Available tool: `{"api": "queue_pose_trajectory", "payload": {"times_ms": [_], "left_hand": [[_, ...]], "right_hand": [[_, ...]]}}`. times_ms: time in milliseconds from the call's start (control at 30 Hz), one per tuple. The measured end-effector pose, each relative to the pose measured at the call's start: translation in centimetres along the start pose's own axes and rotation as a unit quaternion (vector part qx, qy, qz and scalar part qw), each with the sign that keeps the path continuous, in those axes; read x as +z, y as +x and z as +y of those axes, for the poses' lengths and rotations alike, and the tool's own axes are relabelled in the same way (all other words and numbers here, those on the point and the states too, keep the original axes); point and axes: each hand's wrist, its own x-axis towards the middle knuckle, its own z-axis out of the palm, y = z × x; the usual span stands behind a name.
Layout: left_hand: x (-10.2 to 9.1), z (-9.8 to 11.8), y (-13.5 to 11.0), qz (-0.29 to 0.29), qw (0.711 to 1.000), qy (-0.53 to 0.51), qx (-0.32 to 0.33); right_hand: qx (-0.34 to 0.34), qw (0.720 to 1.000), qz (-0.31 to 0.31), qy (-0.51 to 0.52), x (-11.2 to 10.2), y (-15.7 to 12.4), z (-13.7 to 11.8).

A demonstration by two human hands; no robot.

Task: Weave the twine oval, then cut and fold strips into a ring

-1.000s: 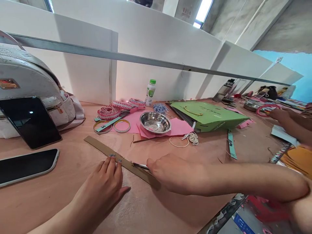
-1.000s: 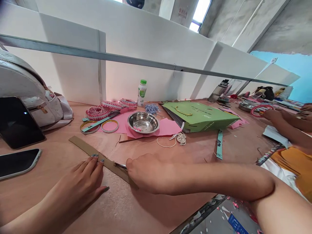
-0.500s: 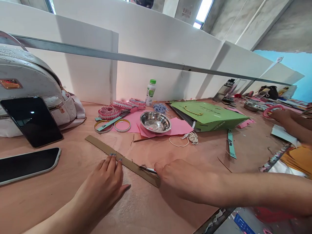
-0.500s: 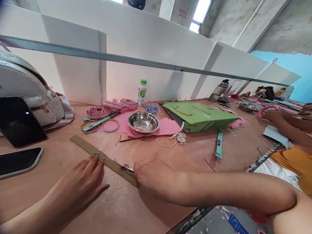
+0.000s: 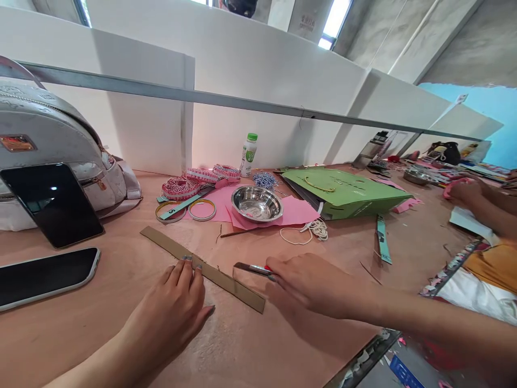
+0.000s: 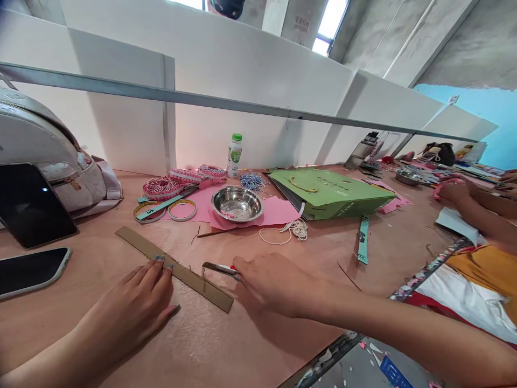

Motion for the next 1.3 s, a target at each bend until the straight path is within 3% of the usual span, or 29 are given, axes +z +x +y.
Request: {"api": "queue_pose_trajectory", "payload": {"times_ms": [167,300,367,467,567,700,867,1067,1233,1300], "left_hand": [[-0.5,-0.4,0.4,0.031,0.999,0.001,0.036],[-0.5,-0.7,0.7,0.061,0.995,-0.043,0.071],[-0.1,-1.5,1.0,0.069,0.992,-0.087,0.063],[1.1,-3.6,1.6,0.100,0.984,-0.146,-0.003],[2.4,-5.7,2.0,0.129,0.972,-0.185,-0.063],[3.4,-7.0,2.2,0.100,0.946,-0.299,-0.077],[3.5,-6.7,2.3,0.076,0.930,-0.346,-0.095],[3.5,-5.9,2.1,0.097,0.916,-0.374,-0.111],[3.2,-5.7,2.2,0.081,0.908,-0.391,-0.129],[3.2,-5.8,2.3,0.088,0.907,-0.392,-0.124]], "right_hand": [[0.026,0.997,0.061,0.035,1.6,1.3,1.8],[0.024,0.994,0.104,-0.025,2.3,3.4,2.3],[0.002,0.990,0.136,-0.042,2.1,4.3,1.8],[-0.084,0.982,0.164,0.036,1.7,5.8,0.3],[-0.133,0.970,0.152,0.135,1.6,7.7,-1.3],[-0.127,0.959,0.121,0.223,1.5,10.5,-2.4],[-0.169,0.932,0.067,0.313,0.8,13.2,-2.7],[-0.178,0.893,-0.001,0.413,0.4,15.3,-3.2],[-0.180,0.892,0.013,0.414,0.5,15.7,-3.3],[-0.163,0.882,-0.013,0.442,0.6,15.9,-3.2]]}}
